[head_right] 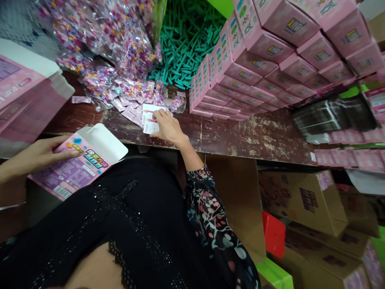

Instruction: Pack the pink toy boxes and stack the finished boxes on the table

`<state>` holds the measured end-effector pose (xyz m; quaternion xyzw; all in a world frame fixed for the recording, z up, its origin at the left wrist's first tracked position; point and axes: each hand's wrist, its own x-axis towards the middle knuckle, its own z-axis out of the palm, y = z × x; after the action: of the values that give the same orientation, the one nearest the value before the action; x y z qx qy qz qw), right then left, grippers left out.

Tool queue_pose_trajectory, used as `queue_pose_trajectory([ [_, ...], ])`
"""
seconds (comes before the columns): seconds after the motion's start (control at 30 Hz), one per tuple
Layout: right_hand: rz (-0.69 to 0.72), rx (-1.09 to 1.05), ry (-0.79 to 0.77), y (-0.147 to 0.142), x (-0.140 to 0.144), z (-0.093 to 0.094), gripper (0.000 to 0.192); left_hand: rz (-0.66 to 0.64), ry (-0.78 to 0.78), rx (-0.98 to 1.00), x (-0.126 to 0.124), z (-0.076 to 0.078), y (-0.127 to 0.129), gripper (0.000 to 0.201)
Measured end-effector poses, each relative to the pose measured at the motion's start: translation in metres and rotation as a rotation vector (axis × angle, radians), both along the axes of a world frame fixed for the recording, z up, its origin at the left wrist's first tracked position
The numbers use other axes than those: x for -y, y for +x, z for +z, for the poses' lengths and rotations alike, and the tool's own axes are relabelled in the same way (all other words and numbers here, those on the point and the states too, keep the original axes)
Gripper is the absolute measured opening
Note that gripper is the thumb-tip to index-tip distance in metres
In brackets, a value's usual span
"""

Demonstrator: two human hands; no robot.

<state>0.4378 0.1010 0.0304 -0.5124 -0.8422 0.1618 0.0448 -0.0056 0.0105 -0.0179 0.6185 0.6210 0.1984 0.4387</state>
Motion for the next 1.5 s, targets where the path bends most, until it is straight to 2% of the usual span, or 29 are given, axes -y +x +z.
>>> queue_pose_trajectory([
  [0.2,-0.001,-0.111,-0.048,0.008,0.008,-0.003,0.044,-0.008,0.004,-0.023,-0.001,-0.002,-0.001,0.081],
  [0.4,-0.025,-0.185,-0.078,0.017,0.001,-0.005,0.031,0.006,0.033,0.019,-0.004,-0.007,0.0,0.073],
  [0.63,-0.018,-0.24,-0.121,0.019,-0.01,-0.006,0.029,0.0,0.019,-0.009,-0.005,0.001,0.004,0.078],
  [0.77,-0.033,-0.327,-0.138,0.024,-0.011,-0.01,0.011,0.008,0.025,0.0,-0.003,0.006,0.005,0.078],
  [0.93,-0.305,-0.746,0.129,0.016,-0.007,0.003,0.035,0.089,0.047,0.047,-0.012,0.014,0.011,0.072],
  [1.03,-0.23,-0.869,0.01,-0.018,-0.001,0.015,0.045,0.069,0.058,0.066,-0.025,0.022,0.025,0.074],
  [1.13,-0.105,-0.83,-0.136,-0.067,0.008,0.019,0.045,0.026,0.057,0.079,-0.032,0.028,0.039,0.077],
  [1.23,0.091,-0.717,-0.253,-0.103,0.006,0.017,0.039,-0.008,0.087,0.081,-0.031,0.03,0.041,0.078],
  [1.3,0.165,-0.624,-0.256,-0.112,-0.009,0.016,0.033,0.007,0.085,0.071,-0.026,0.029,0.033,0.077],
  [1.43,0.067,-0.252,-0.062,-0.106,-0.06,0.006,0.013,0.107,0.0,0.029,-0.015,0.023,0.012,0.076],
  [1.5,0.073,-0.122,-0.092,-0.105,-0.08,-0.007,0.02,0.132,-0.061,0.034,-0.01,0.019,0.005,0.075],
])
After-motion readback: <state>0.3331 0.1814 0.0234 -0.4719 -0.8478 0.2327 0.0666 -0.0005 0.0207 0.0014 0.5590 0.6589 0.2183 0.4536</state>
